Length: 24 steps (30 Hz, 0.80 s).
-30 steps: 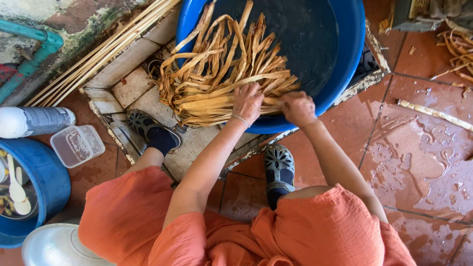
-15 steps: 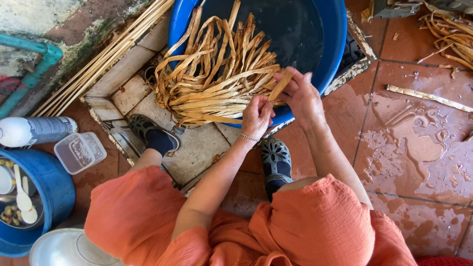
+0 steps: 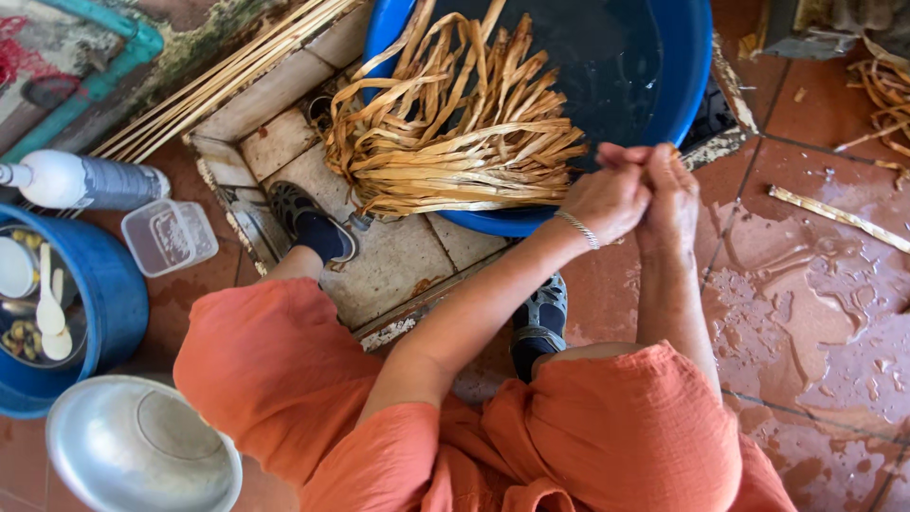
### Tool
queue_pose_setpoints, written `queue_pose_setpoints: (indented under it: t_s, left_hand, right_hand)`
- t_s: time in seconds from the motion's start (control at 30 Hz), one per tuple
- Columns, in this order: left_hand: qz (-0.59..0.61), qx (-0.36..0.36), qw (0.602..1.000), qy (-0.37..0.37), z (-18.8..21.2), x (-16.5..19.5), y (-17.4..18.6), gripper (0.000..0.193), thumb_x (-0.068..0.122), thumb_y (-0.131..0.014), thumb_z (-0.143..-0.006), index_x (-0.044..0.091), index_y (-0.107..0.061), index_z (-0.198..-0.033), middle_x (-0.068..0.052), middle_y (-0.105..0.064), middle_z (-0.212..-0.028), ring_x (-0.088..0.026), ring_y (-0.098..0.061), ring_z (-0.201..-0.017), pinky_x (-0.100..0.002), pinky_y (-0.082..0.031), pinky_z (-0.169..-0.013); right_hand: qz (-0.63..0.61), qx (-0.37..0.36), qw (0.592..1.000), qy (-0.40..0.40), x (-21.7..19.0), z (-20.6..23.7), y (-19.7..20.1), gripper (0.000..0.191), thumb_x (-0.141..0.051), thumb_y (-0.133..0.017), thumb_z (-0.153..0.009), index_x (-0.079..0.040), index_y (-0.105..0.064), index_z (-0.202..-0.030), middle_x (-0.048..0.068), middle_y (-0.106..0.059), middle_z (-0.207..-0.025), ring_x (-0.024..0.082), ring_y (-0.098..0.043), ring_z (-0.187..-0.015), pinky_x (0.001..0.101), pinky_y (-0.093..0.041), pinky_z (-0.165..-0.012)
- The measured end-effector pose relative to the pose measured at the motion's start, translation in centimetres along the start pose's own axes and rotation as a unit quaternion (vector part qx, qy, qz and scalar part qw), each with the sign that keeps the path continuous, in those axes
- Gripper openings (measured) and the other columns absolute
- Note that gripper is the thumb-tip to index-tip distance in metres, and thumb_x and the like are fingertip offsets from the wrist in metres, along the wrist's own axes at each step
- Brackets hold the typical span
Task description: The person repeatedly submerges bundles of dried plant strips in a blue basin of water, then lifts and separates them by hand. The person transfers the wet strips to a red basket on the floor and continues processing additional bundles from the basin.
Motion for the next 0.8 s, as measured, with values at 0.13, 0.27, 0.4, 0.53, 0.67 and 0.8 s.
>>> queue_pose_setpoints:
  t_s: [0.13, 0.27, 0.4, 0.53, 0.67, 0.8]
  left_hand:
    - [-0.076, -0.113, 0.990, 0.023, 0.0, 0.4, -3.0, 0.039, 0.039, -0.048, -0.102, 0.015, -0.072, -0.082, -0.002, -0.061, -0.063, -0.021, -0.066, -0.057, -0.040, -0.054, -0.057]
    - [-0.060, -0.185, 0.981, -0.024, 3.3, 0.9, -5.0, 0.035, 0.035, -0.043, -0.099, 0.006, -0.062, -0.105, 0.001, -0.062, -0.054, -0.018, -0.062, -0.042, -0.037, -0.052, -0.038]
    - [-0.051, -0.202, 0.978, -0.023, 5.4, -0.7, -4.8, 0.031, 0.032, -0.045, -0.101, 0.005, -0.061, -0.104, 0.000, -0.059, -0.052, -0.016, -0.058, -0.040, -0.036, -0.050, -0.038]
    - [-0.062, -0.183, 0.980, -0.055, 8.4, -2.9, -2.3, 0.024, 0.029, -0.050, -0.103, 0.009, -0.061, -0.098, -0.003, -0.057, -0.053, -0.018, -0.057, -0.044, -0.037, -0.048, -0.043]
    - [-0.021, -0.121, 0.989, -0.086, 10.8, -3.8, 0.1, 0.018, 0.026, -0.054, -0.101, 0.010, -0.057, -0.093, -0.003, -0.056, -0.055, -0.019, -0.056, -0.043, -0.037, -0.047, -0.039]
    - [-0.067, -0.145, 0.983, -0.091, 13.6, -5.4, 1.4, 0.017, 0.024, -0.056, -0.101, 0.011, -0.054, -0.090, -0.004, -0.055, -0.052, -0.021, -0.055, -0.042, -0.039, -0.047, -0.042]
  right_hand:
    - [-0.155, 0.161, 0.973, -0.060, 1.8, -1.8, 5.9, 0.032, -0.015, -0.037, -0.110, -0.008, -0.055, -0.084, 0.012, -0.062, -0.075, 0.022, -0.064, -0.070, 0.0417, -0.059, -0.080]
    - [-0.277, 0.240, 0.928, -0.062, 2.4, -4.1, 12.5, 0.030, -0.007, -0.037, -0.108, -0.010, -0.050, -0.081, -0.003, -0.040, -0.061, 0.010, -0.033, -0.047, 0.0335, -0.038, -0.051]
    - [-0.185, 0.313, 0.931, -0.041, 2.4, -4.9, 15.7, 0.033, -0.015, -0.030, -0.104, -0.010, -0.052, -0.081, -0.004, -0.034, -0.055, 0.009, -0.025, -0.046, 0.0275, -0.025, -0.041]
    - [-0.217, 0.351, 0.911, 0.016, 0.4, -6.1, 17.7, 0.030, -0.013, -0.034, -0.103, -0.009, -0.050, -0.077, -0.001, -0.042, -0.057, 0.009, -0.023, -0.046, 0.0295, -0.023, -0.043]
    - [-0.147, 0.367, 0.918, 0.018, 0.2, -7.2, 18.3, 0.029, -0.012, -0.035, -0.102, -0.010, -0.055, -0.080, -0.002, -0.043, -0.057, 0.009, -0.027, -0.048, 0.0280, -0.024, -0.042]
    - [-0.144, 0.382, 0.912, 0.027, 0.4, -7.6, 19.5, 0.027, -0.012, -0.040, -0.104, -0.009, -0.059, -0.086, -0.004, -0.043, -0.060, 0.008, -0.028, -0.050, 0.0265, -0.025, -0.045]
Point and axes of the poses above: each hand's wrist, its own z-axis away from the middle knuckle, its own y-axis out of the back of the hand, x = y × z, the point moved 8 cm from there along -z, towards the middle knuckle
